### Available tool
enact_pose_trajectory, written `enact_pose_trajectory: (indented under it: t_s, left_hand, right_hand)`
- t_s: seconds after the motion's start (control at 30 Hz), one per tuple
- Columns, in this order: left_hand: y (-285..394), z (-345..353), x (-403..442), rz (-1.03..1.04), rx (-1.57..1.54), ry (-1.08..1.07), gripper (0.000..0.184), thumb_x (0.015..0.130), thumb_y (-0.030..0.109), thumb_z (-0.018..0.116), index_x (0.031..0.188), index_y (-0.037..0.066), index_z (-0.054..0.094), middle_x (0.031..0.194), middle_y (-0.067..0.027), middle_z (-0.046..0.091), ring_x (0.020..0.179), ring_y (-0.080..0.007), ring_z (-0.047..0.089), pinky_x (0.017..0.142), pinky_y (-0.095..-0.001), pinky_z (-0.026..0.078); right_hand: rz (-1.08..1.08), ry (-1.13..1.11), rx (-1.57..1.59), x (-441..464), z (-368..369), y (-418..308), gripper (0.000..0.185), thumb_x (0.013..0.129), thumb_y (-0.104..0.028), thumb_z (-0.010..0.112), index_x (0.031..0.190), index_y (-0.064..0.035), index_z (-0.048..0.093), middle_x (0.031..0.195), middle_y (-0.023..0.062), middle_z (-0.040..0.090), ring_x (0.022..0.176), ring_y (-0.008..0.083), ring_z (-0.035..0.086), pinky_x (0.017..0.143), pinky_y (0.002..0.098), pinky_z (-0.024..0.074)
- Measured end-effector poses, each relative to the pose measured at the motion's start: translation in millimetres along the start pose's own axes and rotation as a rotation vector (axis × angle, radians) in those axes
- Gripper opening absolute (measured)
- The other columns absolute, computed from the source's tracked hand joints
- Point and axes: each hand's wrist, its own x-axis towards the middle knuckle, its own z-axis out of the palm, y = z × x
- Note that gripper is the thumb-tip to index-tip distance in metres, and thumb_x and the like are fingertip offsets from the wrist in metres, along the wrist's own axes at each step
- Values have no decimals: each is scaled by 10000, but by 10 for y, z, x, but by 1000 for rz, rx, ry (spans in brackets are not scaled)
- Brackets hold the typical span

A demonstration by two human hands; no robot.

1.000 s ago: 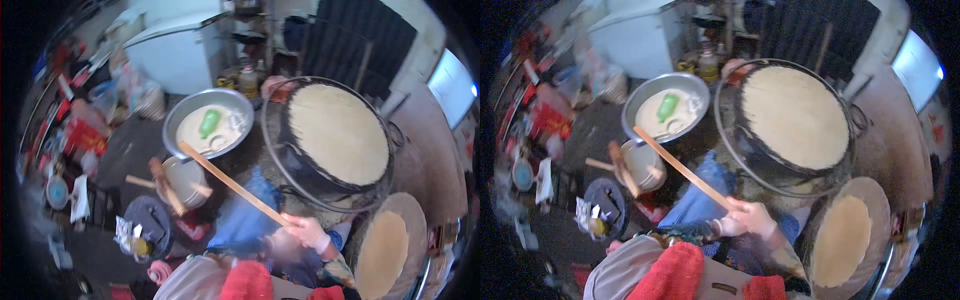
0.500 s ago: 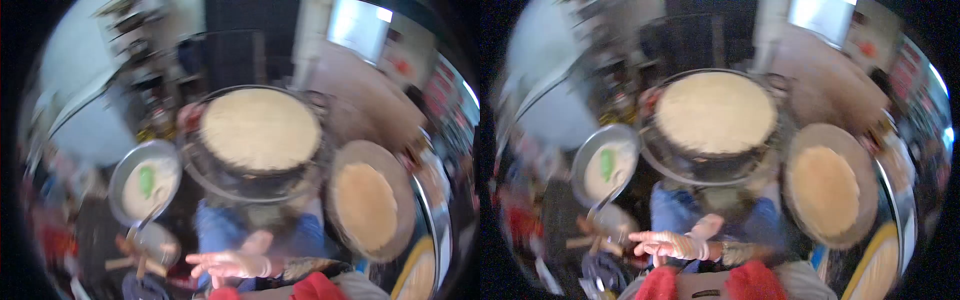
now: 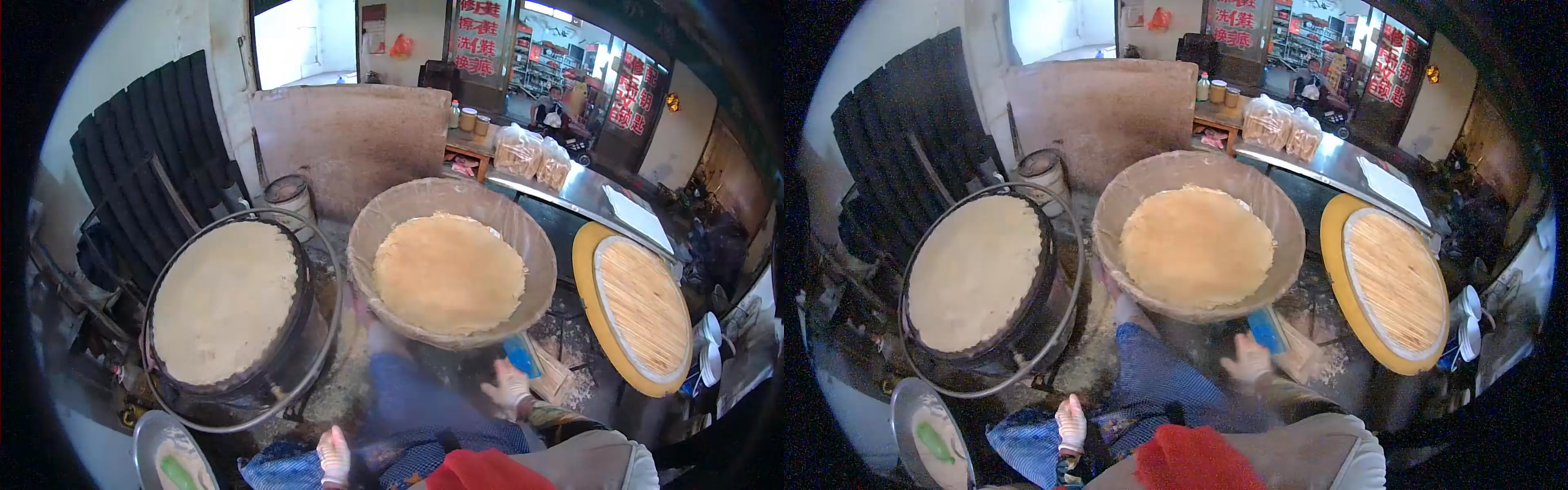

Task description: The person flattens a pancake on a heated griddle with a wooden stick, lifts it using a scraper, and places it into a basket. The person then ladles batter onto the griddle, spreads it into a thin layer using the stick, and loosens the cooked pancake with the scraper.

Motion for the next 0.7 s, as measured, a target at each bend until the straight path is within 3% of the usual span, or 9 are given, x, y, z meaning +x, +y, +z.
enact_pose_trajectory:
  t_s: [0.03, 0.07, 0.3, 0.4, 0.5, 0.53, 0.57, 0.63, 0.7]
  left_hand:
    - [45, -5, -10, 7, -2, -14, 423, 969, 339, 488, 744, -8, 576, 684, -225, 584, 641, -395, 567, 607, -461, 437]
    - [63, 3, -5, 14, 1, -3, 423, 969, 339, 488, 744, -8, 576, 684, -225, 584, 641, -395, 567, 607, -461, 437]
    - [311, -14, -120, 40, 77, -53, 410, 963, 315, 501, 711, -2, 564, 673, -222, 573, 651, -420, 561, 608, -466, 434]
    - [315, -40, -144, 102, 178, -89, 405, 959, 317, 504, 717, 0, 577, 687, -221, 578, 666, -420, 567, 614, -466, 438]
    - [316, -28, -162, 155, 203, -85, 381, 956, 300, 510, 734, 0, 587, 701, -222, 582, 685, -423, 573, 622, -465, 442]
    - [335, -51, -178, 144, 195, -70, 373, 956, 289, 511, 734, 0, 587, 700, -219, 583, 676, -417, 571, 623, -467, 443]
    - [337, -80, -187, 133, 189, -56, 364, 956, 279, 513, 733, 1, 587, 698, -216, 583, 667, -411, 569, 625, -468, 444]
    - [276, -69, -154, 106, 139, -17, 356, 955, 277, 516, 743, 1, 593, 710, -209, 589, 674, -395, 574, 638, -457, 452]
    - [400, -118, -115, 61, 5, -33, 336, 951, 281, 520, 829, -12, 628, 775, -204, 620, 738, -364, 601, 695, -431, 476]
  right_hand:
    - [106, 29, -88, -34, -8, 237, 808, 722, -509, 700, 1310, -30, 422, 1184, 238, 545, 1135, 360, 539, 930, 471, 439]
    - [275, -77, -6, 1, 25, 492, 1019, 672, -552, 714, 1434, -51, 260, 1423, 249, 349, 1317, 403, 362, 1050, 559, 286]
    - [584, -78, -103, 140, 768, 1091, 1038, 642, -512, 788, 1435, -60, 294, 1462, 262, 269, 1323, 403, 333, 1034, 562, 313]
    - [526, 390, -487, 347, 1612, 1377, 778, 726, -396, 707, 1342, -45, 388, 1304, 228, 488, 1207, 362, 474, 937, 538, 402]
    - [322, 138, -178, -9, 1218, 1210, 567, 761, -296, 647, 1236, -42, 472, 1140, 206, 570, 1017, 347, 581, 831, 515, 450]
    - [13, 519, -317, -152, 1164, 1148, 370, 769, -242, 618, 1080, -52, 552, 989, 165, 605, 845, 315, 616, 739, 468, 472]
    - [10, 516, -313, -287, 896, 963, 370, 769, -242, 618, 1080, -52, 552, 989, 165, 605, 845, 315, 616, 739, 468, 472]
    - [-286, 239, 157, -385, 219, 379, 328, 798, -224, 625, 1058, -25, 608, 953, 151, 637, 866, 312, 630, 751, 436, 493]
    - [-204, 272, 582, -360, 95, -178, 319, 822, -234, 662, 1049, -9, 650, 932, 170, 673, 894, 312, 649, 774, 380, 502]
